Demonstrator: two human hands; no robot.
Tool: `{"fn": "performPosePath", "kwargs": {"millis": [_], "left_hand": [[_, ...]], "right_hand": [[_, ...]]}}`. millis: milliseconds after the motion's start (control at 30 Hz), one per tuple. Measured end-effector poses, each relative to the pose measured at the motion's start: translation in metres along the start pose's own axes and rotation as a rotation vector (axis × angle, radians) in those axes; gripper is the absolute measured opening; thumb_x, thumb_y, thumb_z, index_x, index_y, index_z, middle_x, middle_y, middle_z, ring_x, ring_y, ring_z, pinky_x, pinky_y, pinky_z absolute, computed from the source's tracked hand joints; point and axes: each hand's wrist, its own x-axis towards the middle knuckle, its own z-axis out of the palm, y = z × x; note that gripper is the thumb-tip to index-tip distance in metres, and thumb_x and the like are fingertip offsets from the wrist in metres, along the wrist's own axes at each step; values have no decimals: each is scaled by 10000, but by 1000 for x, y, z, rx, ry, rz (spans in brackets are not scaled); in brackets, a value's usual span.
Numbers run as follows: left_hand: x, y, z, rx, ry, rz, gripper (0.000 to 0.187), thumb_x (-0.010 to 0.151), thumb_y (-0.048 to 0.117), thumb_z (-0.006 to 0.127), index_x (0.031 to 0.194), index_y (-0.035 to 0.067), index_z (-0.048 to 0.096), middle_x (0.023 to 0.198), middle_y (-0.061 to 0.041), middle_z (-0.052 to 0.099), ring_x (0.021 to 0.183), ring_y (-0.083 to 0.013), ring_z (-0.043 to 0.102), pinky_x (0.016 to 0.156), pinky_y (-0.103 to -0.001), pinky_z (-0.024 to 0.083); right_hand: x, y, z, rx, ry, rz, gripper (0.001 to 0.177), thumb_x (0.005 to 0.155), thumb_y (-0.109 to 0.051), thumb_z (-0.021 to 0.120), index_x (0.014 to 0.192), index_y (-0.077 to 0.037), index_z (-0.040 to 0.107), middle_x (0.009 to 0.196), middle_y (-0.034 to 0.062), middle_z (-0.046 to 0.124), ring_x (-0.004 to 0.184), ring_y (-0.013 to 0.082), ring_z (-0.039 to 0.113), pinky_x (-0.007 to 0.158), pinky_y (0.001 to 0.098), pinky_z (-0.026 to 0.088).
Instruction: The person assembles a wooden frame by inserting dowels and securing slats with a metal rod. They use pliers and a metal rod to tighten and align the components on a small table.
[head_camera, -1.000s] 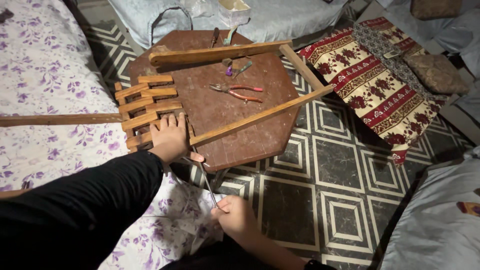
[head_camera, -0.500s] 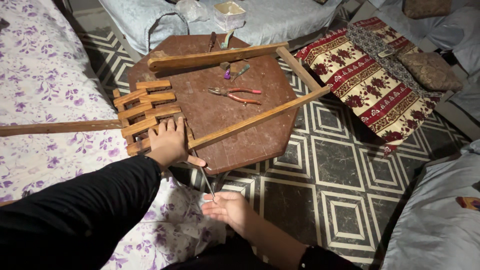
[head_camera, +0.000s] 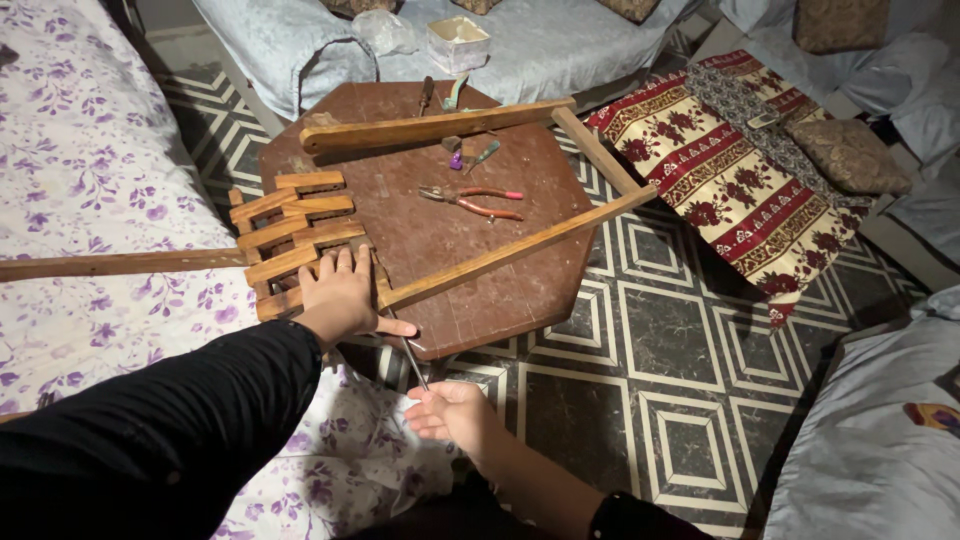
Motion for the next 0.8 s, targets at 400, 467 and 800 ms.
{"fn": "performPosePath", "kwargs": {"millis": [400,467,800], "left_hand": [[18,2,16,-127,82,-61,1133,812,886,450,1632,162,155,1695,-107,179,1560,-288,140,1200,-608,133],[20,4,18,-142,61,-72,1143,810,889,451,1632,162,132,1696,-107,149,1559,-299,119,1200,-613,113],[11,2,23,-193,134,-96,1060,854,854,423,1619,160,188,1659,-124,243,1519,-308,218,1207,-553,137]], "right_hand": [[21,-7,-33,-332,-98,208,345,1001,-287,609,1186,-9,693,1075,91,786,878,144,750,712,271,579],[25,-19,-43,-343,-119,145,361,1022,-283,645,1103,58,729,971,147,785,773,163,722,635,264,551],[94,-152,-115,-308,15,-153,218,950,-109,578,1065,4,724,845,113,763,679,146,725,550,246,526]]}}
